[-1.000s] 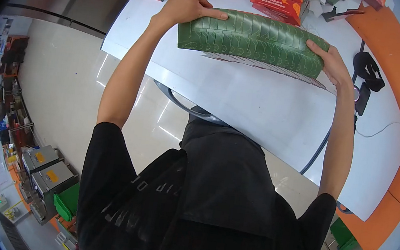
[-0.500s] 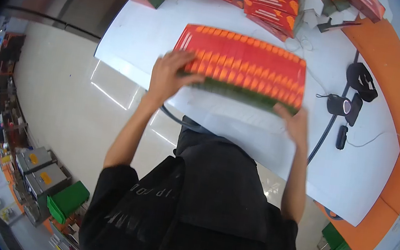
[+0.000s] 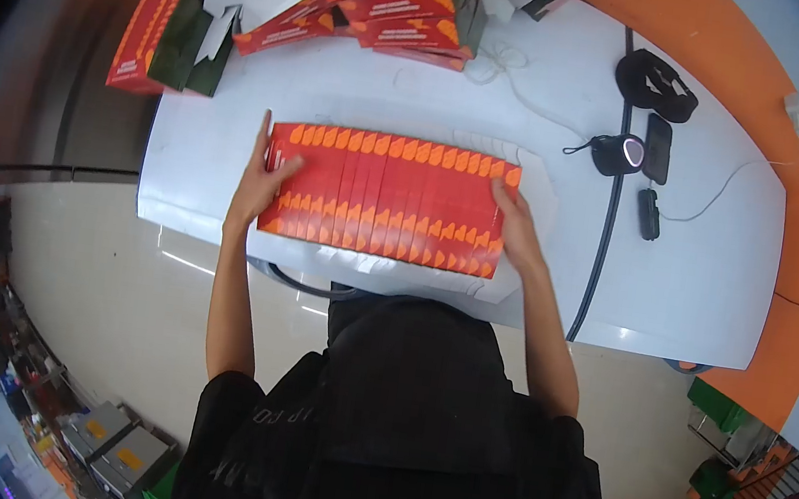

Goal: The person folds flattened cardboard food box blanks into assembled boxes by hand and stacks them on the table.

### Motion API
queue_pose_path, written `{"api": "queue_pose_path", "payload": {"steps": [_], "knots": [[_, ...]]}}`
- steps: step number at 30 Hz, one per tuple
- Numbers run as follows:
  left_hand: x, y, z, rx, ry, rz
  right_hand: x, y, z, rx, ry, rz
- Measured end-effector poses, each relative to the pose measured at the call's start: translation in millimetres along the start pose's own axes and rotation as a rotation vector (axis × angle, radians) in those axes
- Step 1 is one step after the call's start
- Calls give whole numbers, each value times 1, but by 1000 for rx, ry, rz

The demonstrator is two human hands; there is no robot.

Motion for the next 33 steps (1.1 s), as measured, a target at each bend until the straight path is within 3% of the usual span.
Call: {"api": "queue_pose_path", "payload": {"steps": [2,3,13,16,17,20,21,24,25,28,32,33], "knots": [[8,-17,3,-134,-22,-87,-9,-6,3,9,-41,-92],[10,-21,4,-115,-33,10,-11,-8,7,13,-70,-140],[34,-29,9,-134,155,-110,-14,-10,-9,-34,-41,45],[50,-38,11,123,-354,-909,-13,-8,-11,7,0,64],[51,-50,13,136,-405,-835,-17,-5,-6,6,27,36],[83,-130,21,-288,-607,-813,-17,8,-6,98,-22,-9],[80,-147,17,-340,-635,-830,-16,13,-11,145,-51,-17],[65,-167,6,-449,-667,-887,-6,31,-35,490,223,-53],[63,-159,3,-444,-640,-909,-27,29,-36,498,310,-51],[61,-103,1,-300,-539,-996,-34,24,-44,156,387,22],[35,-51,23,-120,-341,-1102,-13,-5,-44,55,373,-85],[33,-48,27,-99,-456,-1003,-10,-10,-42,57,369,-141]]}}
Point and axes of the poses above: each hand's wrist, its own z-axis away from the middle knuckle, its own y-axis out of the back of the hand, x = y × z, the point moved 3 cm from there along -z, towards the middle knuckle, and after that the axes turned 12 degrees about z, right-handed, at the moved point
